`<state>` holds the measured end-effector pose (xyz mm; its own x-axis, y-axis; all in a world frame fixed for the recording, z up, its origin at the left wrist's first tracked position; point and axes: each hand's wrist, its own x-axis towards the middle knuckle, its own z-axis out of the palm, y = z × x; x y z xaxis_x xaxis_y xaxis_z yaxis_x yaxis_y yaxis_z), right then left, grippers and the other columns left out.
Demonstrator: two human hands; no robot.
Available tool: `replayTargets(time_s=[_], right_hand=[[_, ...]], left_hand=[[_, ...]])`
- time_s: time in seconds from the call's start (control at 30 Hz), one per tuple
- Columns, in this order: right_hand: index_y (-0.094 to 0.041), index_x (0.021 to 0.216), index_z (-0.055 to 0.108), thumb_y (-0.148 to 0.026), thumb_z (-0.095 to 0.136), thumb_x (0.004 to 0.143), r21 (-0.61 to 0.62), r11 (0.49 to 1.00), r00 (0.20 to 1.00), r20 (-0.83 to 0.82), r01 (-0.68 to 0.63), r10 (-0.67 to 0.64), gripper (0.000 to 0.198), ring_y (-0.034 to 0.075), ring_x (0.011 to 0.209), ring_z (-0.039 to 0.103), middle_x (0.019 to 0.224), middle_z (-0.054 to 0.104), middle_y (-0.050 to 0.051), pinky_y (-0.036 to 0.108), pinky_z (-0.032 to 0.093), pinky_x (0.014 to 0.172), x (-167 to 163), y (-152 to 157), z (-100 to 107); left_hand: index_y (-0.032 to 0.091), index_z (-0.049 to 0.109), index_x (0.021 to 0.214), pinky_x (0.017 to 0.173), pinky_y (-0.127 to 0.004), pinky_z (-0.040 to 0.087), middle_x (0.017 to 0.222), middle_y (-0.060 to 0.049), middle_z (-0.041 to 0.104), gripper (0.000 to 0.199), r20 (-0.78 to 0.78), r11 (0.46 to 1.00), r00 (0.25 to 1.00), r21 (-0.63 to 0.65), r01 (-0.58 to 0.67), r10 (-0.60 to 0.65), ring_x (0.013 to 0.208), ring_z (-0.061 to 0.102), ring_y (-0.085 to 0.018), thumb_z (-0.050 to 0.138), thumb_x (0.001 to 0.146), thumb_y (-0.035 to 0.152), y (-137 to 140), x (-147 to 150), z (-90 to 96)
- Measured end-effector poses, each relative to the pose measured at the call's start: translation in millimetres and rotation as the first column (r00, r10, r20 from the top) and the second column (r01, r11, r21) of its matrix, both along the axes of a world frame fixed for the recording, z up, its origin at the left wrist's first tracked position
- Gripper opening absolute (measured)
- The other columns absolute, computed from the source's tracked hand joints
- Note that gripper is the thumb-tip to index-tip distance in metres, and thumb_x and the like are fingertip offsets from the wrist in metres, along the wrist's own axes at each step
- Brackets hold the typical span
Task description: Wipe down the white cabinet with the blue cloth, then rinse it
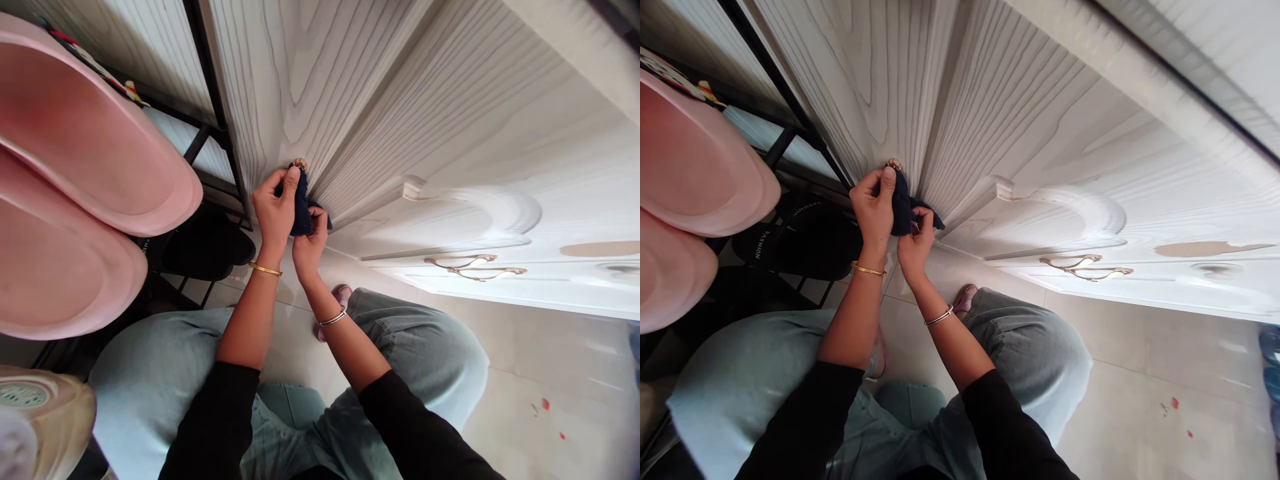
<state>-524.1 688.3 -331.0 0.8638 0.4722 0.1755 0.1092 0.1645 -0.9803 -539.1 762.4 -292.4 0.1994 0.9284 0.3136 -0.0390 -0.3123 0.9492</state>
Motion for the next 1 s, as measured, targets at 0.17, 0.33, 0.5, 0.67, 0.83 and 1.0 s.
replayTargets(time_s=[0.17, 0.33, 0.5, 0.67, 0.83, 1.0], right_hand=[[-0.023, 0.094, 0.049, -0.026, 0.058, 0.08, 0.005, 0.999, 0.996, -0.085, -0.041, 0.041, 0.017, 0.009, 0.078, 0.049, 0.088, 0.052, -0.003, 0.019, 0.045, 0.069, -3.3, -3.0, -8.9], [-0.023, 0.094, 0.047, -0.028, 0.06, 0.08, -0.031, 0.998, 0.986, -0.155, -0.063, 0.057, 0.02, 0.01, 0.083, 0.052, 0.092, 0.052, -0.002, 0.02, 0.048, 0.073, -6.0, -5.6, -33.3], [-0.023, 0.096, 0.048, -0.028, 0.055, 0.083, -0.065, 0.997, 0.99, -0.135, -0.038, 0.028, 0.015, 0.011, 0.091, 0.054, 0.097, 0.053, 0.001, 0.022, 0.051, 0.079, -2.9, -7.0, -52.9], [-0.023, 0.095, 0.048, -0.029, 0.055, 0.081, -0.109, 0.993, 0.988, -0.15, -0.046, 0.029, 0.016, 0.011, 0.086, 0.053, 0.095, 0.052, 0.0, 0.02, 0.049, 0.069, 5.4, -11.7, -62.7], [-0.024, 0.094, 0.049, -0.031, 0.058, 0.081, -0.122, 0.99, 0.986, -0.159, -0.076, 0.056, 0.018, 0.01, 0.084, 0.052, 0.094, 0.051, -0.001, 0.019, 0.048, 0.067, 10.2, -15.6, -67.3], [-0.024, 0.093, 0.048, -0.032, 0.056, 0.082, -0.098, 0.991, 0.988, -0.129, -0.092, 0.079, 0.016, 0.009, 0.079, 0.051, 0.09, 0.051, -0.002, 0.019, 0.047, 0.067, 15.0, -14.0, -62.2]], left_hand=[[0.02, 0.068, 0.076, 0.063, -0.024, 0.044, 0.068, 0.001, 0.062, 0.051, -0.047, 0.997, 0.999, 0.073, 0.004, -0.001, 0.066, 0.056, -0.012, 0.057, 0.097, 0.065, 0.9, -11.0, -22.6], [0.019, 0.076, 0.089, 0.073, -0.025, 0.051, 0.081, -0.003, 0.073, 0.049, -0.042, 0.979, 0.999, 0.203, 0.001, 0.007, 0.076, 0.067, -0.015, 0.054, 0.1, 0.062, 8.0, -14.1, -65.3], [0.019, 0.077, 0.109, 0.082, -0.027, 0.053, 0.094, -0.006, 0.075, 0.038, -0.019, 0.921, 0.991, 0.372, -0.115, 0.131, 0.089, 0.071, -0.016, 0.051, 0.105, 0.047, 8.6, -8.1, -97.4], [0.023, 0.078, 0.11, 0.094, -0.034, 0.052, 0.109, -0.009, 0.068, 0.039, -0.065, 0.873, 0.966, 0.447, -0.196, 0.25, 0.103, 0.067, -0.019, 0.055, 0.102, 0.054, 13.6, -3.2, -121.9], [0.024, 0.078, 0.103, 0.087, -0.031, 0.055, 0.1, -0.006, 0.069, 0.041, -0.116, 0.868, 0.972, 0.481, -0.124, 0.203, 0.095, 0.068, -0.017, 0.056, 0.1, 0.058, 30.4, -7.4, -132.0], [0.024, 0.081, 0.096, 0.078, -0.027, 0.054, 0.083, -0.002, 0.069, 0.027, -0.098, 0.845, 0.988, 0.532, -0.051, 0.121, 0.082, 0.067, -0.014, 0.065, 0.099, 0.045, 33.9, -19.8, -105.6]])
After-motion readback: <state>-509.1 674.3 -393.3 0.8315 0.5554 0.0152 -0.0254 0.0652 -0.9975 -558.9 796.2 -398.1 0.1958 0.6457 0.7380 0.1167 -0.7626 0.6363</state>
